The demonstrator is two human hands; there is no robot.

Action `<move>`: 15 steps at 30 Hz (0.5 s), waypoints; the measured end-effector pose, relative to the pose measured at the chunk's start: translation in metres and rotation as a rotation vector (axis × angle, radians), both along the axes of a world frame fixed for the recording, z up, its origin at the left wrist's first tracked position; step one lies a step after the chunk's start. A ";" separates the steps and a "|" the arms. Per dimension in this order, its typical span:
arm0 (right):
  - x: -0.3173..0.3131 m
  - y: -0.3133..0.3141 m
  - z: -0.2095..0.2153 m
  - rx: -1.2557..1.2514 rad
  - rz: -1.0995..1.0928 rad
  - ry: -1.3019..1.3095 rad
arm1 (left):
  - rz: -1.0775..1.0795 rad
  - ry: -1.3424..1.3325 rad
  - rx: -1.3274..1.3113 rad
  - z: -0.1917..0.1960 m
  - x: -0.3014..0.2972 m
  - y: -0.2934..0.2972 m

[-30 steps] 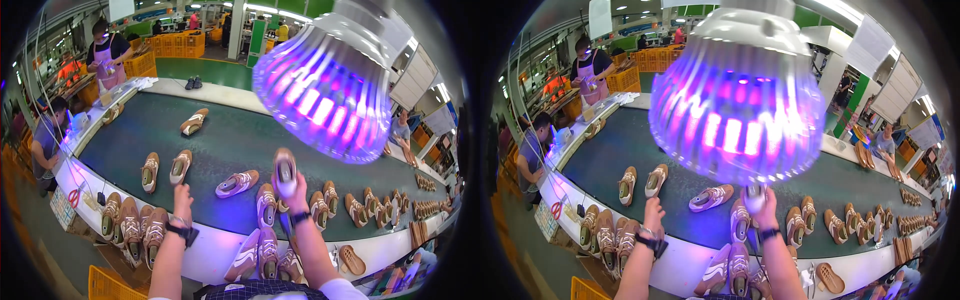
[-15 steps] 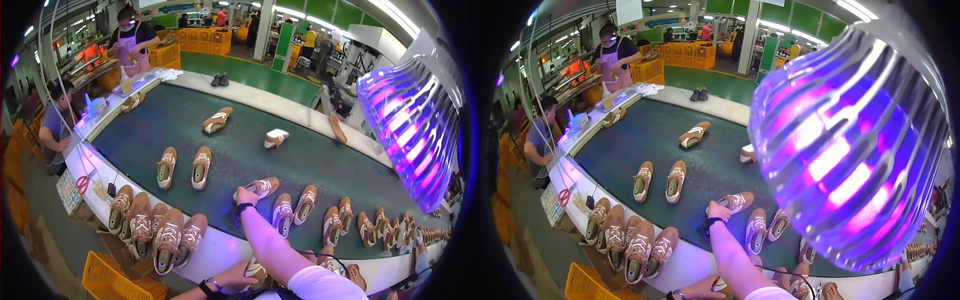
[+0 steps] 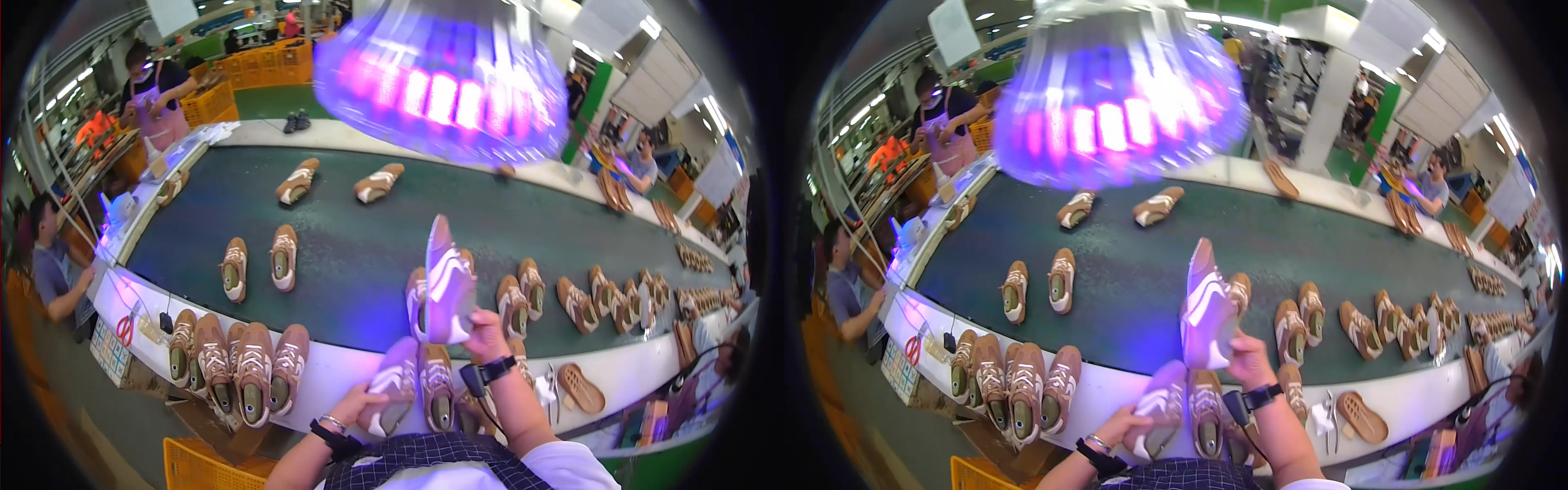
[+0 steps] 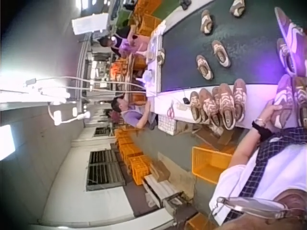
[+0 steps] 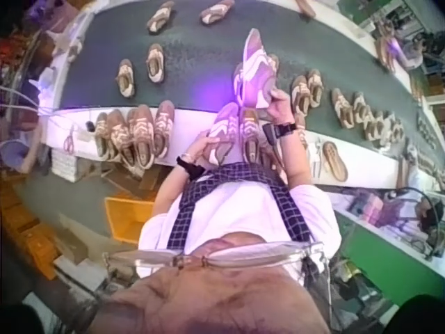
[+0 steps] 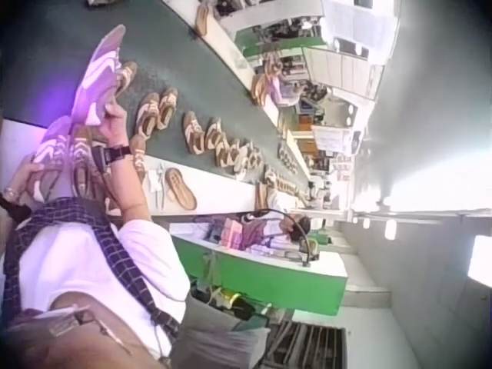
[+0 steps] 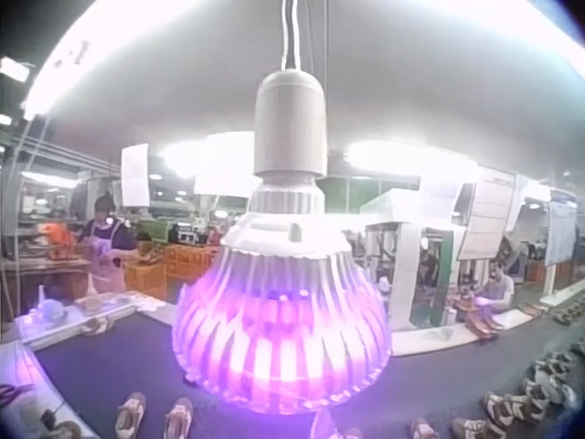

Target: Checking and organizing shoes on a conveyor belt in a manufacturing facility.

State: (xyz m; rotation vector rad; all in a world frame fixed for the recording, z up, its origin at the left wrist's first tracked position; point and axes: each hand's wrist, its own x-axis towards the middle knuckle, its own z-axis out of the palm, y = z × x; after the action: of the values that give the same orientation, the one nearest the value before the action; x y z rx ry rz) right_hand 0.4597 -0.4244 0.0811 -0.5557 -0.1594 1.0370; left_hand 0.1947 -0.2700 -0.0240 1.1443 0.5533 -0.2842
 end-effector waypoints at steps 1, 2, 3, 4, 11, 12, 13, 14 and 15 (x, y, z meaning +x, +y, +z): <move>-0.003 -0.026 0.006 0.063 -0.040 0.064 | 0.093 -0.064 -0.209 -0.002 -0.002 0.003; -0.003 -0.053 -0.006 0.090 -0.046 0.103 | 0.186 -0.122 -0.416 -0.001 -0.004 0.003; -0.011 -0.065 -0.001 0.093 0.003 0.087 | 0.168 -0.102 -0.412 -0.001 -0.006 0.004; -0.026 -0.076 0.005 0.053 -0.025 0.063 | 0.210 -0.164 -0.591 -0.001 -0.009 0.004; -0.103 -0.134 0.003 -0.187 0.062 0.060 | 0.102 -0.411 -0.748 0.069 0.016 -0.013; -0.116 -0.132 0.013 -0.240 -0.030 0.047 | 0.083 -0.335 -0.761 0.071 0.015 -0.015; -0.119 -0.136 0.005 -0.258 0.040 0.032 | 0.067 -0.261 -0.772 0.070 0.012 -0.016; -0.126 -0.131 0.024 -0.314 0.078 0.001 | -0.083 -0.331 -0.904 0.034 0.003 -0.006; -0.129 -0.130 0.041 -0.376 0.098 -0.029 | -0.093 -0.328 -0.899 0.041 0.006 -0.008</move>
State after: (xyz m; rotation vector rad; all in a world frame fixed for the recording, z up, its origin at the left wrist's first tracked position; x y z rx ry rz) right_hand 0.3306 -0.5542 0.1223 -0.9103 -0.0155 1.1624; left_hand 0.2008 -0.2783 0.0174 0.3248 0.0445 -0.3641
